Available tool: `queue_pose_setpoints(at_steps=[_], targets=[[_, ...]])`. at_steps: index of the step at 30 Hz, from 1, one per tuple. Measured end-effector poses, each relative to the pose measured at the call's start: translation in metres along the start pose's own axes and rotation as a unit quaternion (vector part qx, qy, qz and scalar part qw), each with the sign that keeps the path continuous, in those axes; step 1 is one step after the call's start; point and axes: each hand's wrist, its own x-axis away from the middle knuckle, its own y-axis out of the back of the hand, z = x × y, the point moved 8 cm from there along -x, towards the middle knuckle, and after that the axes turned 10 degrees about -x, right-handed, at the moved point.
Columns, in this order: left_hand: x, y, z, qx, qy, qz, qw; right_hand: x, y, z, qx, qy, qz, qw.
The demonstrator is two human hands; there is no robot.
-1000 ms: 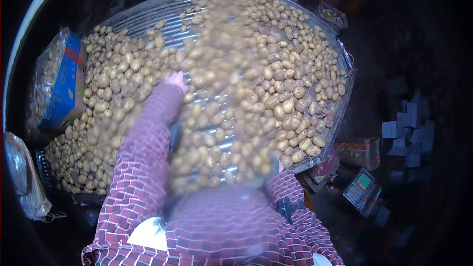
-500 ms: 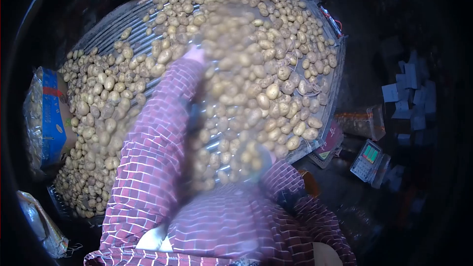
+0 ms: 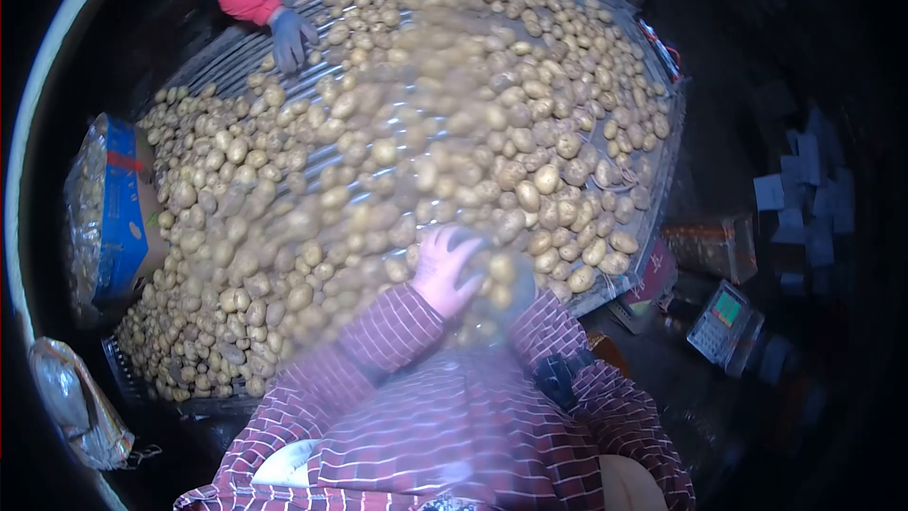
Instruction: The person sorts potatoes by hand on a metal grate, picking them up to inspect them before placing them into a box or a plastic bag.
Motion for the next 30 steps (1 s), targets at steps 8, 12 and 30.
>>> queue_pose_setpoints(at_steps=[8,12,30], targets=[[-0.043,0.033,0.029,-0.050,-0.131,-0.106,0.984,0.003,0.007,0.011,0.008,-0.032,-0.022,0.999],[-0.110,0.090,0.137,-0.266,0.184,-0.141,0.936,0.018,0.017,0.020,0.015,-0.039,-0.044,0.998],[-0.165,0.046,0.216,-0.372,0.281,0.015,0.884,0.025,0.023,0.038,-0.050,-0.080,-0.002,0.996]])
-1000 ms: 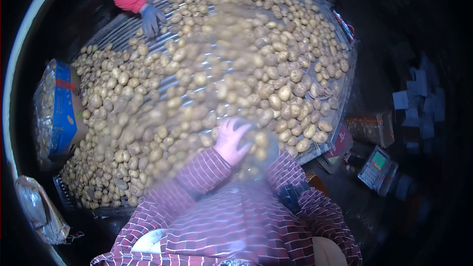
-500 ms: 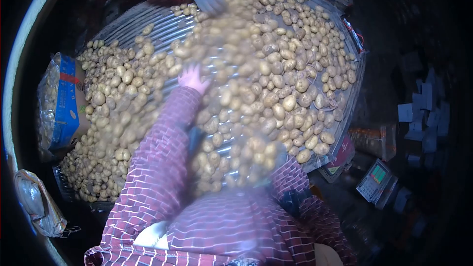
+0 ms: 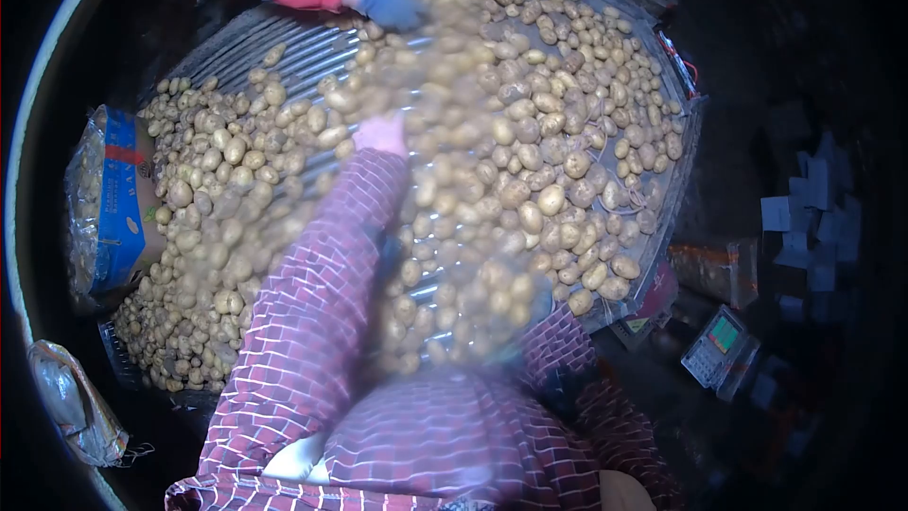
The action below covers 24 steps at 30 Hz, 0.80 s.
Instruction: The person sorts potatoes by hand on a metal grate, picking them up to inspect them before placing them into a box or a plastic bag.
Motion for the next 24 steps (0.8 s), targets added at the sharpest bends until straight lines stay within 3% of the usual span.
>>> queue_pose_setpoints(at_steps=[2,4,6,7,9,11,12,14,15,16,17,19,20,22,23,24], targets=[[0.013,0.025,-0.007,0.003,-0.002,0.018,1.000,0.000,0.013,0.003,-0.090,-0.079,0.096,0.988],[0.010,0.016,0.002,0.078,-0.015,0.012,0.997,0.006,0.031,0.004,-0.249,-0.277,0.214,0.903],[0.010,0.005,0.023,0.226,-0.025,-0.049,0.973,-0.019,-0.032,0.000,-0.137,-0.278,0.266,0.913],[0.021,0.011,0.032,0.325,-0.043,-0.102,0.939,-0.028,-0.062,-0.005,-0.081,-0.276,0.291,0.913],[0.074,0.043,0.041,0.565,0.001,-0.100,0.819,-0.033,-0.088,-0.018,0.003,-0.248,0.238,0.939],[0.119,0.036,0.060,0.675,-0.025,-0.106,0.730,-0.024,-0.096,-0.016,0.066,-0.207,0.080,0.973],[0.133,0.032,0.069,0.668,-0.060,-0.116,0.733,-0.029,-0.090,-0.012,0.088,-0.169,0.050,0.980],[0.154,0.013,0.075,0.761,-0.006,-0.019,0.649,-0.038,-0.059,-0.008,0.116,-0.072,0.035,0.990],[0.170,0.039,0.065,0.832,0.042,0.073,0.548,-0.043,-0.054,-0.015,0.095,-0.056,0.048,0.993],[0.157,0.012,0.077,0.850,0.088,0.067,0.515,-0.048,-0.050,-0.022,0.075,-0.041,0.060,0.995],[0.144,0.003,0.083,0.807,0.111,0.061,0.576,-0.053,-0.055,-0.032,0.029,-0.066,0.067,0.995],[0.114,-0.007,0.077,0.727,0.074,0.036,0.682,-0.053,-0.062,-0.041,0.023,-0.077,0.084,0.993],[0.103,-0.003,0.067,0.720,0.084,0.038,0.688,-0.050,-0.065,-0.042,0.064,-0.064,0.096,0.991],[0.071,0.009,0.046,0.464,0.024,-0.120,0.877,-0.035,-0.060,-0.037,0.080,-0.053,0.069,0.993],[0.050,-0.010,0.037,0.375,0.056,-0.098,0.920,-0.024,-0.054,-0.032,0.077,-0.045,0.046,0.995],[0.045,0.011,0.020,0.303,0.030,-0.104,0.947,-0.011,-0.049,-0.025,0.079,-0.033,0.023,0.996]])
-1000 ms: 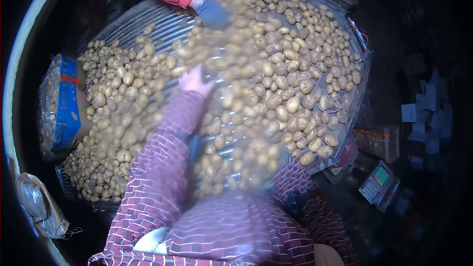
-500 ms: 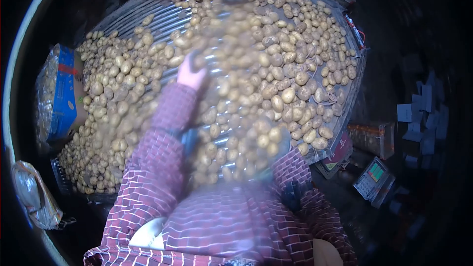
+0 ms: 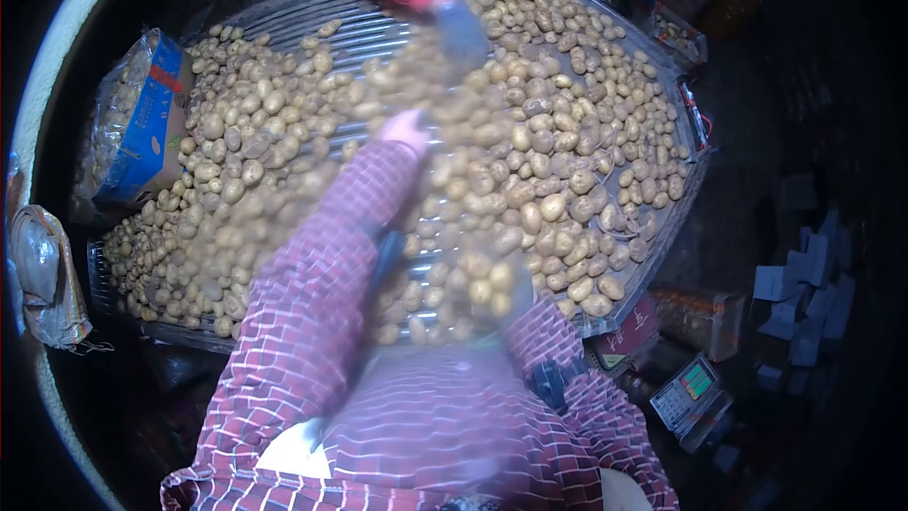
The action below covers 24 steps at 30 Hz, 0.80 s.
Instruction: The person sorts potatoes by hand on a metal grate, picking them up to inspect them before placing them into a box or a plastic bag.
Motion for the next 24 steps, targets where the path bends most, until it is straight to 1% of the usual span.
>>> queue_pose_setpoints(at_steps=[1,2,3,5,7,9,11,13,14,15,16,17,18,20,21,22,24], targets=[[-0.008,0.007,-0.026,-0.073,-0.035,0.000,0.997,0.015,0.006,0.006,-0.006,0.010,-0.024,1.000],[-0.019,-0.013,-0.034,-0.099,-0.085,0.040,0.991,0.029,0.010,0.012,-0.010,0.018,-0.043,0.999],[-0.030,-0.043,-0.031,-0.146,-0.102,0.047,0.983,0.043,0.013,0.018,-0.011,0.027,-0.060,0.998],[-0.032,-0.031,-0.059,-0.185,-0.029,0.135,0.973,0.062,0.015,0.033,-0.013,0.043,-0.082,0.996],[-0.033,-0.019,-0.072,-0.191,0.060,0.180,0.963,0.070,0.015,0.047,-0.017,0.053,-0.086,0.995],[-0.043,-0.023,-0.062,-0.229,0.077,0.198,0.950,0.070,0.013,0.064,-0.022,0.057,-0.081,0.995],[-0.049,-0.045,-0.026,-0.298,0.021,0.202,0.933,0.064,0.009,0.079,-0.029,0.057,-0.074,0.995],[-0.030,-0.021,-0.032,-0.232,0.009,0.168,0.958,0.054,0.004,0.090,-0.034,0.051,-0.068,0.996],[-0.020,-0.013,-0.031,-0.201,0.017,0.125,0.971,0.049,0.001,0.093,-0.037,0.042,-0.068,0.996],[-0.013,-0.010,-0.024,-0.113,0.009,0.053,0.992,0.041,-0.002,0.094,-0.035,0.034,-0.069,0.996],[0.004,0.018,-0.040,-0.007,0.022,-0.005,1.000,0.035,-0.006,0.094,-0.028,0.025,-0.068,0.997],[0.019,0.017,-0.035,0.169,0.083,0.030,0.982,0.027,-0.010,0.091,-0.024,0.015,-0.067,0.997],[0.044,0.027,-0.035,0.269,0.087,0.024,0.959,0.020,-0.014,0.086,-0.020,0.003,-0.070,0.997],[0.093,0.049,-0.037,0.464,0.092,0.012,0.881,0.007,-0.018,0.070,-0.011,-0.022,-0.078,0.997],[0.121,0.063,-0.031,0.424,0.108,0.040,0.898,-0.001,-0.021,0.060,-0.004,-0.036,-0.081,0.996],[0.155,0.068,-0.028,0.537,0.148,0.051,0.829,-0.008,-0.022,0.049,0.001,-0.051,-0.085,0.995],[0.211,0.062,0.002,0.612,0.161,0.032,0.774,-0.022,-0.022,0.023,0.011,-0.083,-0.095,0.992]])
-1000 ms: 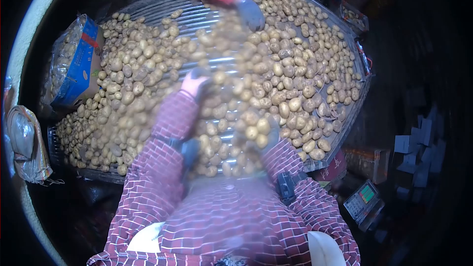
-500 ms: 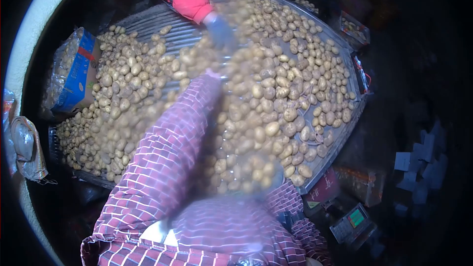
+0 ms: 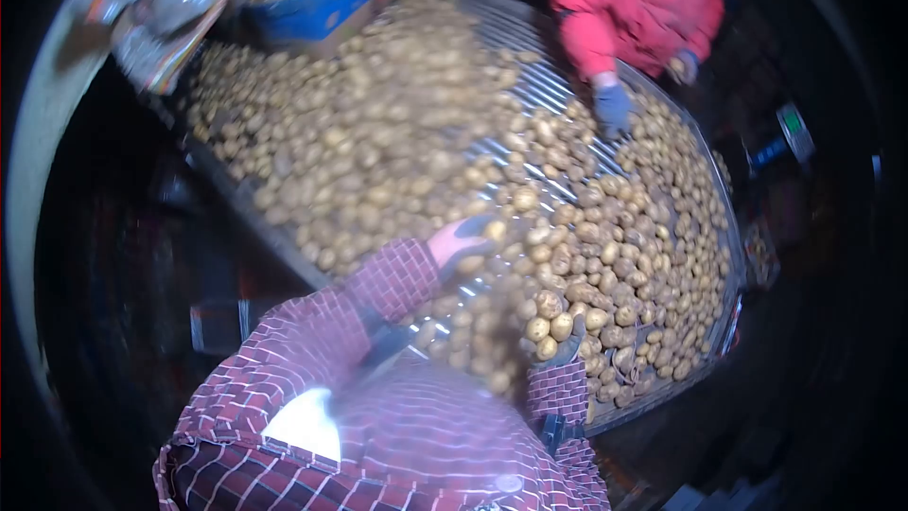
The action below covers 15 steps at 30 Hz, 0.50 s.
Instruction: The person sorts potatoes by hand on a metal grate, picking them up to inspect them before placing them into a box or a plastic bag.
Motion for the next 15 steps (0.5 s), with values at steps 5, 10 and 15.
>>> queue_pose_setpoints(at_steps=[5,10,15], targets=[[0.132,0.080,0.008,0.099,0.063,-0.088,0.989,-0.040,0.002,-0.078,0.028,-0.087,-0.032,0.995],[0.258,0.162,0.058,0.125,0.013,-0.236,0.964,-0.079,0.024,-0.163,0.155,-0.143,-0.103,0.972],[0.361,0.244,0.165,0.389,0.058,-0.303,0.868,-0.135,0.057,-0.288,0.279,-0.258,-0.091,0.920]])
